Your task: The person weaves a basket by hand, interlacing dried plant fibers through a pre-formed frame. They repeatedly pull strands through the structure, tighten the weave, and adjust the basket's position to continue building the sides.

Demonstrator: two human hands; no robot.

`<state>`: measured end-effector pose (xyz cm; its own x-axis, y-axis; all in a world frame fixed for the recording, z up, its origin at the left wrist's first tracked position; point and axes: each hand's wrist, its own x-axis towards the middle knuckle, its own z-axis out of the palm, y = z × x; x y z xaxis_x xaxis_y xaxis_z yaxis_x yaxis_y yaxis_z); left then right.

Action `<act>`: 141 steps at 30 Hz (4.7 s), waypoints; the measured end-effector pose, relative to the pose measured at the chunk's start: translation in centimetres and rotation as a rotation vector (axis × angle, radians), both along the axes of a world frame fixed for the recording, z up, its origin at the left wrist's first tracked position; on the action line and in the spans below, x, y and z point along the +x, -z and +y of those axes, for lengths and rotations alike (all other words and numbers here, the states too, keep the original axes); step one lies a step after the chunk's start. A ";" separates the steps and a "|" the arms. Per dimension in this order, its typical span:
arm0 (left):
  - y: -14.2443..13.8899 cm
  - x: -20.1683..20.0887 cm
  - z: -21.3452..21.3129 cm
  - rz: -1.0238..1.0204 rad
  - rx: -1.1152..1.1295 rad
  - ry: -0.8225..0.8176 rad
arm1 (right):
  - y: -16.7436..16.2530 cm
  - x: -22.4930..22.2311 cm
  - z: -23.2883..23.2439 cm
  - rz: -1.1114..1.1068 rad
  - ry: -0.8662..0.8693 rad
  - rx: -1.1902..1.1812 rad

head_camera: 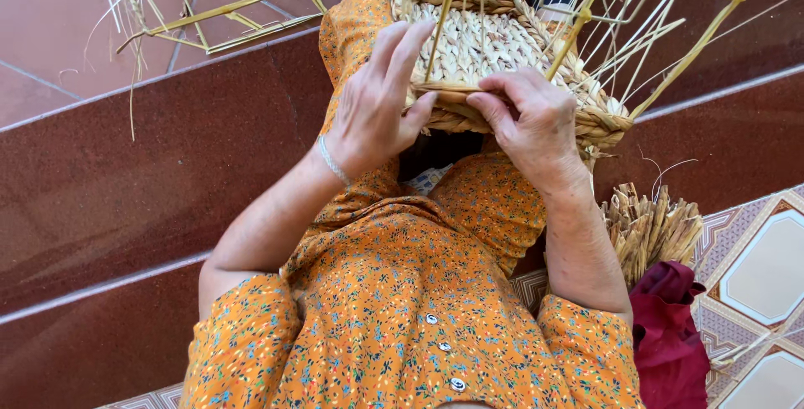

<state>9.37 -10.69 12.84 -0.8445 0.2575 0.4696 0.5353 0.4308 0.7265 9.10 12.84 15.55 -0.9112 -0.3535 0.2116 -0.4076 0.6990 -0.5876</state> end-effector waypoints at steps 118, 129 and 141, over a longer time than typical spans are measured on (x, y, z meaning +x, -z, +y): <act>0.2 -3.6 2.3 -0.056 -0.115 -0.038 | -0.2 3.0 -2.1 0.423 0.067 0.194; 1.1 -7.3 4.2 -0.279 -0.630 0.190 | 0.0 3.6 0.0 -0.109 0.089 -0.107; -1.7 -4.6 0.9 -0.117 -0.088 0.420 | -3.4 0.2 -0.9 0.556 -0.122 0.312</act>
